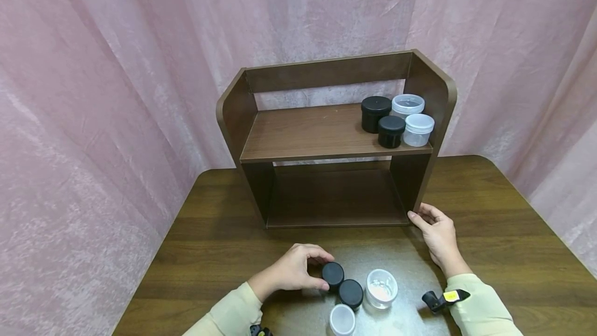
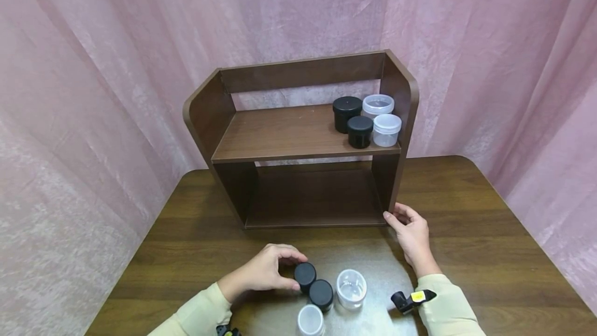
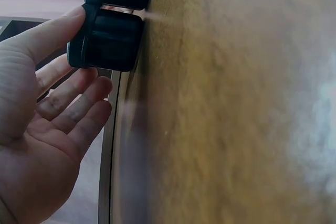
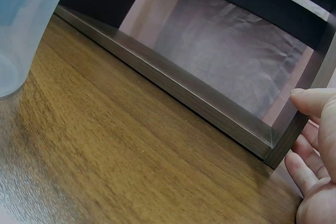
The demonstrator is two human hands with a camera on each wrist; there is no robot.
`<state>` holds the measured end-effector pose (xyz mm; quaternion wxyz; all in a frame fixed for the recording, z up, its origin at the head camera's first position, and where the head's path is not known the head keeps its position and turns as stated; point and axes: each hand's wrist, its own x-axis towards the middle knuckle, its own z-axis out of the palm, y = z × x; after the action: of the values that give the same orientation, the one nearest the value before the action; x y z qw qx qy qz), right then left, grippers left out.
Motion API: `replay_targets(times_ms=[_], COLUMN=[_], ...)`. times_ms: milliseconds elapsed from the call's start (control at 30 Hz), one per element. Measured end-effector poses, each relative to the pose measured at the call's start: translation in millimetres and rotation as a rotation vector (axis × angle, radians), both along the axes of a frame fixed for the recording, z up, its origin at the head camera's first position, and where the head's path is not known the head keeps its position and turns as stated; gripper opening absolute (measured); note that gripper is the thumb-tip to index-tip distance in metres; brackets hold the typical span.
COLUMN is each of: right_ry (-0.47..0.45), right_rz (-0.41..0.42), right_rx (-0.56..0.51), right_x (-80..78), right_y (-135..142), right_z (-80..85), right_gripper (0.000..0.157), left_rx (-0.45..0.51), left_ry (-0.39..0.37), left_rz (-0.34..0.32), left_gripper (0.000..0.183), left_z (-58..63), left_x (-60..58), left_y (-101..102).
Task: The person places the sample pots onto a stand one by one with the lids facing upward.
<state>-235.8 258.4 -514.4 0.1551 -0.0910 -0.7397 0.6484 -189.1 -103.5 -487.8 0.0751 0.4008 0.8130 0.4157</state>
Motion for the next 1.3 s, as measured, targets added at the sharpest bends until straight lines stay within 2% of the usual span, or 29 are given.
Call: replay_targets(times_ms=[133,267,567,800,1100,1300], right_ry=[-0.001,0.009,-0.003,-0.005,-0.028,-0.015], right_rz=[-0.002,0.005,0.010,0.007,0.009,0.008], right_rx=[-0.009,-0.004,0.030,0.013,0.008,0.000], right_x=[0.2,0.2,1.8,2.0,1.6,2.1], right_y=[0,1,2,0,0,0], right_z=[-0.3,-1.1,-1.6,0.7,2.6,2.6], right_gripper=[0.044,0.043,0.050,0.047,0.052,0.049], left_rx=[-0.024,-0.040,-0.058,-0.025,0.024,0.082], left_ry=[0.020,0.004,0.003,0.003,-0.003,-0.031], left_rz=[-0.005,0.003,0.020,0.035,0.071,0.101], left_gripper=[0.049,0.050,0.050,0.048,0.046,0.043], left_z=[0.7,1.9,2.4,2.9,6.4,45.3], left_x=[0.0,0.5,1.3,0.7,0.2,16.9], left_y=[0,0,1,0,-3,1])
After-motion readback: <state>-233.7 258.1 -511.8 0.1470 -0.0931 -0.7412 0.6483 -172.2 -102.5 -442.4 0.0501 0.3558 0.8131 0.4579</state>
